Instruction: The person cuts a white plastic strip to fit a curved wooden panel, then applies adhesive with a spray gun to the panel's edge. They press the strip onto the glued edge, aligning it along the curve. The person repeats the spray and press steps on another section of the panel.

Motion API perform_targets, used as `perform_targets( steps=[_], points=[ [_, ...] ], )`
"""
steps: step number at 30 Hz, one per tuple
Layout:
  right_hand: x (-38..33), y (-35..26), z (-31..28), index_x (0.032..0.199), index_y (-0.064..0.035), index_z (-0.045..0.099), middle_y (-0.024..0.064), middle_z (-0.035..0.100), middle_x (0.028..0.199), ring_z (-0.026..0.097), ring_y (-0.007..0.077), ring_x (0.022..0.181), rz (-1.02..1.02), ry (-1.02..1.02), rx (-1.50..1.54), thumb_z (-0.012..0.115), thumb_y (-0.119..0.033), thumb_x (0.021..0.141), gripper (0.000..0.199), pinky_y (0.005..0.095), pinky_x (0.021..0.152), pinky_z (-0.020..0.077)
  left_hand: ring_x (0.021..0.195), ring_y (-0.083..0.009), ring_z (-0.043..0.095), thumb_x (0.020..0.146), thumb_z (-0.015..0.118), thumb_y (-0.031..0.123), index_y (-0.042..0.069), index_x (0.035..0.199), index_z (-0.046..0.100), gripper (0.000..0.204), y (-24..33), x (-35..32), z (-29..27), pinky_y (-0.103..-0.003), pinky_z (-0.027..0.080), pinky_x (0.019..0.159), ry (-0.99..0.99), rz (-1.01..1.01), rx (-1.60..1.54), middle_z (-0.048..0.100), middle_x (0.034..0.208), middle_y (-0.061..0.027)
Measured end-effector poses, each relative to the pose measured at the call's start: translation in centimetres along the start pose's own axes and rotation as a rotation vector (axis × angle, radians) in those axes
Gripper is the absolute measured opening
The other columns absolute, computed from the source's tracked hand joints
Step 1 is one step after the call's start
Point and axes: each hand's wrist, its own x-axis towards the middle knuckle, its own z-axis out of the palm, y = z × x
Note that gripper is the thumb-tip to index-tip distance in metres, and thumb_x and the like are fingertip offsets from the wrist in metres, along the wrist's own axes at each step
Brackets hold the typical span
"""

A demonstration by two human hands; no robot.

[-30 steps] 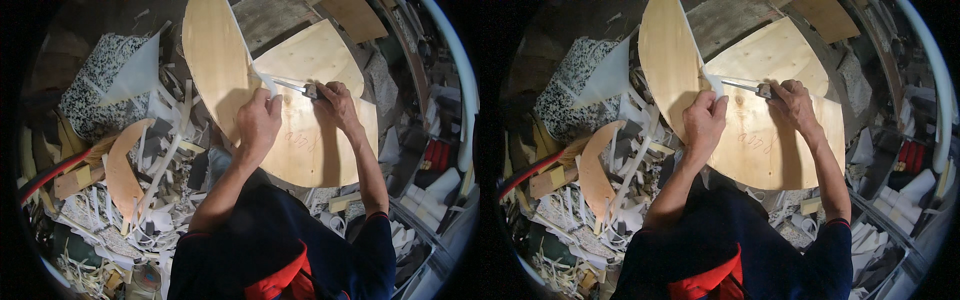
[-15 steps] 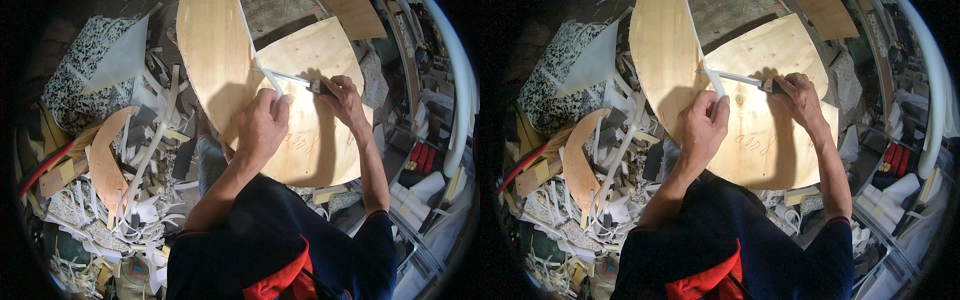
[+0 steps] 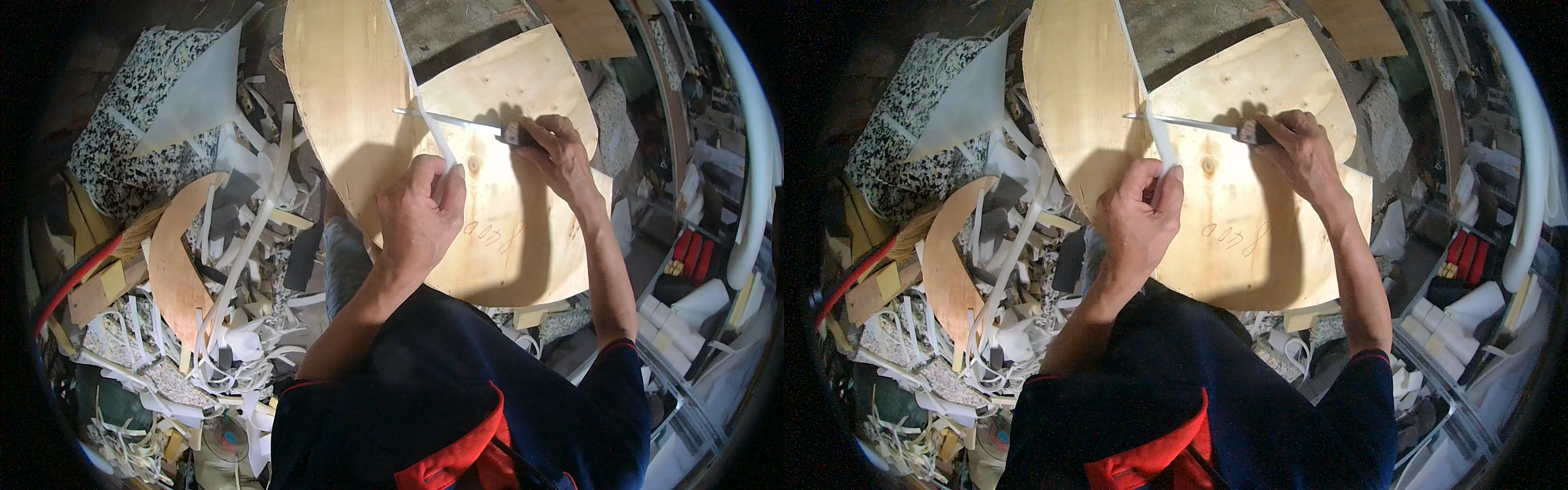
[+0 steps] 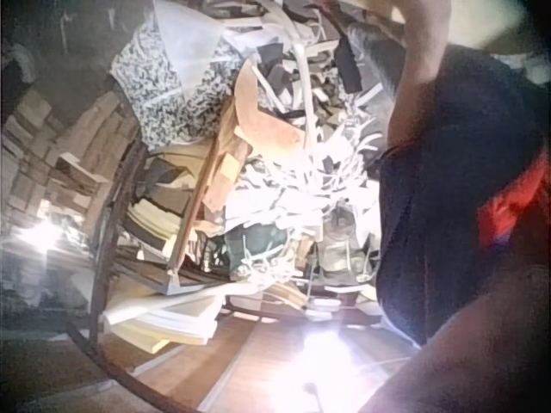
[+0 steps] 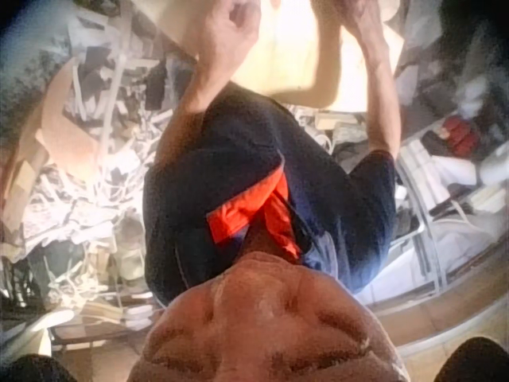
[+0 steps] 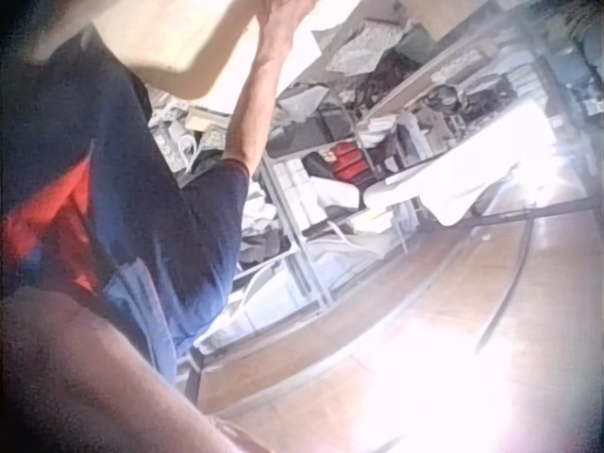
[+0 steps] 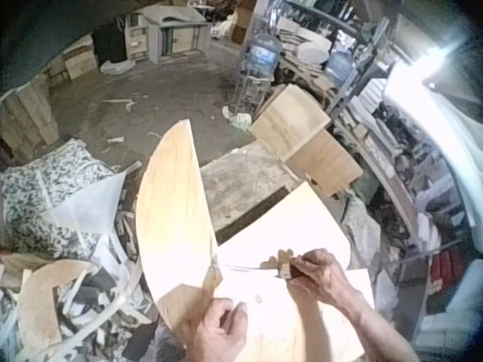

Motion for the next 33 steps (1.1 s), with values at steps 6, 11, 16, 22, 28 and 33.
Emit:
perform_targets(
  steps=[6, 11, 16, 22, 28, 33],
  points=[
    [4.1, -1.4, 2.0, 0.127, -0.008, 0.069, 0.0166, 0.068, 0.104, 0.063, 0.0367, 0.095, -0.071, 0.077, -0.015, 0.078, -0.02, 0.083, 0.046, 0.0465, 0.083, 0.0524, 0.055, -0.01, 0.055, 0.091, 0.073, 0.007, 0.002, 0.088, 0.063, 0.012, 0.3, -0.5, -1.2, -0.029, 0.044, 0.05, 0.008, 0.013, -0.028, 0.062, 0.065, -0.0035],
    [5.4, -1.4, -0.2, 0.127, -0.0045, 0.065, 0.0189, 0.068, 0.105, 0.063, 0.0386, 0.097, 0.046, 0.222, 0.086, 0.076, -0.018, 0.089, 0.042, 0.0465, 0.08, 0.0536, 0.069, -0.0056, 0.056, 0.092, 0.071, 0.004, 0.001, 0.098, 0.067, 0.009, 0.3, -3.2, -8.3, -0.024, 0.047, 0.061, 0.155, -0.184, -0.214, 0.063, 0.079, -0.0015],
    [-2.6, -0.5, -5.8, 0.126, -0.003, 0.063, 0.0206, 0.068, 0.099, 0.067, 0.0358, 0.086, 0.412, 0.394, 0.117, 0.07, -0.021, 0.095, 0.037, 0.0404, 0.077, 0.0535, 0.102, -0.0328, 0.067, 0.095, 0.069, 0.022, 0.003, 0.135, 0.057, 0.047, -5.2, -1.8, -27.3, -0.04, 0.053, 0.085, 0.453, -0.504, 0.758, 0.068, 0.12, -0.0212],
    [-15.9, -2.6, -0.8, 0.122, 0.0014, 0.061, 0.012, 0.064, 0.079, 0.06, 0.017, 0.069, 0.831, 0.512, 0.371, 0.059, -0.021, 0.102, 0.03, 0.0335, 0.064, 0.0495, 0.135, -0.0396, 0.049, 0.091, 0.068, 0.012, 0.0, 0.136, 0.058, 0.048, -5.9, 1.4, -23.0, -0.05, 0.035, 0.117, 0.094, 0.29, 0.878, 0.055, 0.141, -0.0237],
    [-24.7, -7.5, 4.3, 0.123, 0.0016, 0.061, 0.0105, 0.067, 0.093, 0.059, 0.0145, 0.081, 1.126, 0.637, 0.609, 0.058, -0.025, 0.103, 0.034, 0.0312, 0.074, 0.0501, 0.131, -0.0356, 0.05, 0.092, 0.067, 0.039, -0.002, 0.12, 0.068, 0.05, -1.2, 8.8, -1.8, -0.053, 0.027, 0.117, -0.389, 0.754, 0.95, 0.064, 0.129, -0.0169],
    [-28.7, -9.7, 6.3, 0.126, 0.0017, 0.061, 0.0148, 0.072, 0.101, 0.066, 0.0187, 0.09, 1.262, 0.674, 0.564, 0.06, -0.026, 0.102, 0.036, 0.0336, 0.082, 0.0522, 0.12, -0.0323, 0.055, 0.095, 0.063, 0.043, -0.002, 0.091, 0.076, 0.047, -1.3, 10.6, -0.3, -0.058, 0.022, 0.117, -0.532, 0.703, 1.099, 0.072, 0.101, -0.0162]
  ],
)
